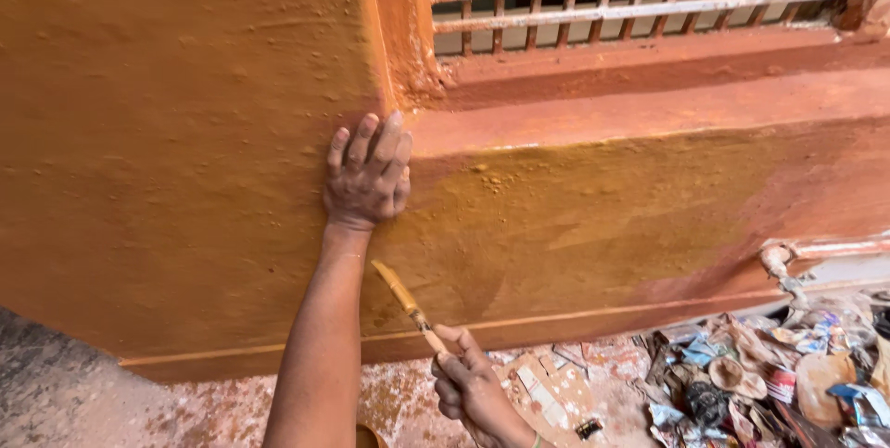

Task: The person paints a wall with a brush, applying a yellowish-brown coat to the lower sections and around a window frame. They repeatedly dip the brush into a small container on the floor to reload paint.

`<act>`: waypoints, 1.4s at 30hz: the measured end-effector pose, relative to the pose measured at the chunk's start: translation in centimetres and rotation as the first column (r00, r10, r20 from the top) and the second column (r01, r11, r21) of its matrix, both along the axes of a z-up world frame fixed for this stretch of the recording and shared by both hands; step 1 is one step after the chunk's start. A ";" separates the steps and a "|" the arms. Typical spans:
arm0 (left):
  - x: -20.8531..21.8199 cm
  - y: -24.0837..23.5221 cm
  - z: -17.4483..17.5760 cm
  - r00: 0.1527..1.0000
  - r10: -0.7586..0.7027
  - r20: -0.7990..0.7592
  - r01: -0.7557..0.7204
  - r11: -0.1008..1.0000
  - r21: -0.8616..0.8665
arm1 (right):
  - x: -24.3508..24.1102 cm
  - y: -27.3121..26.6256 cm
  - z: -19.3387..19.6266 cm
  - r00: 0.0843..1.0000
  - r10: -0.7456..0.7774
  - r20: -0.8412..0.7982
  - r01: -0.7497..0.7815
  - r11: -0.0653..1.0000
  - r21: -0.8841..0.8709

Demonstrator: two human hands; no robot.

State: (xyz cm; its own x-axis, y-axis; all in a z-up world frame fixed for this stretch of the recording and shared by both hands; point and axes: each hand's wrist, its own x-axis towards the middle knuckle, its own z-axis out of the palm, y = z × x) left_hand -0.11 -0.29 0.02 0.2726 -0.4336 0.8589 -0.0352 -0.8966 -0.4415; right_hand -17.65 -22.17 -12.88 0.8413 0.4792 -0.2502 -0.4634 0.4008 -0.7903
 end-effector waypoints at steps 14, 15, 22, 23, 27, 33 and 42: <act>0.5 0.4 -0.3 1.000 0.002 0.005 -0.002 1.000 0.021 | 4.8 -22.1 -1.0 0.711 -0.664 0.232 0.604 0.745 0.283; 0.5 0.6 -0.2 1.000 0.007 0.000 -0.007 1.000 0.028 | 5.2 -22.6 -1.1 0.703 -0.646 0.298 0.545 0.758 0.357; 1.0 0.9 -0.8 1.000 0.003 -0.028 -0.003 1.000 0.022 | 4.7 -16.3 -6.4 0.975 -0.198 0.100 0.217 0.945 -0.246; 1.1 0.9 -1.0 1.000 0.000 -0.022 0.000 1.000 0.019 | 4.1 -15.1 -7.0 0.979 -0.149 0.140 0.174 0.965 -0.196; 0.9 0.9 -1.1 1.000 0.012 -0.016 -0.011 0.999 0.035 | 1.6 -13.2 -6.9 0.959 -0.072 0.273 0.087 0.995 -0.044; -1.6 -3.3 0.3 0.996 0.032 -0.087 -0.044 0.988 -0.146 | 0.8 -16.0 -3.8 0.809 -0.177 0.560 0.213 0.977 0.001; -18.4 -23.1 -13.1 0.149 -0.974 0.172 -0.158 -0.195 -0.968 | 2.3 -13.8 -0.4 0.138 0.105 0.985 0.415 0.897 -0.153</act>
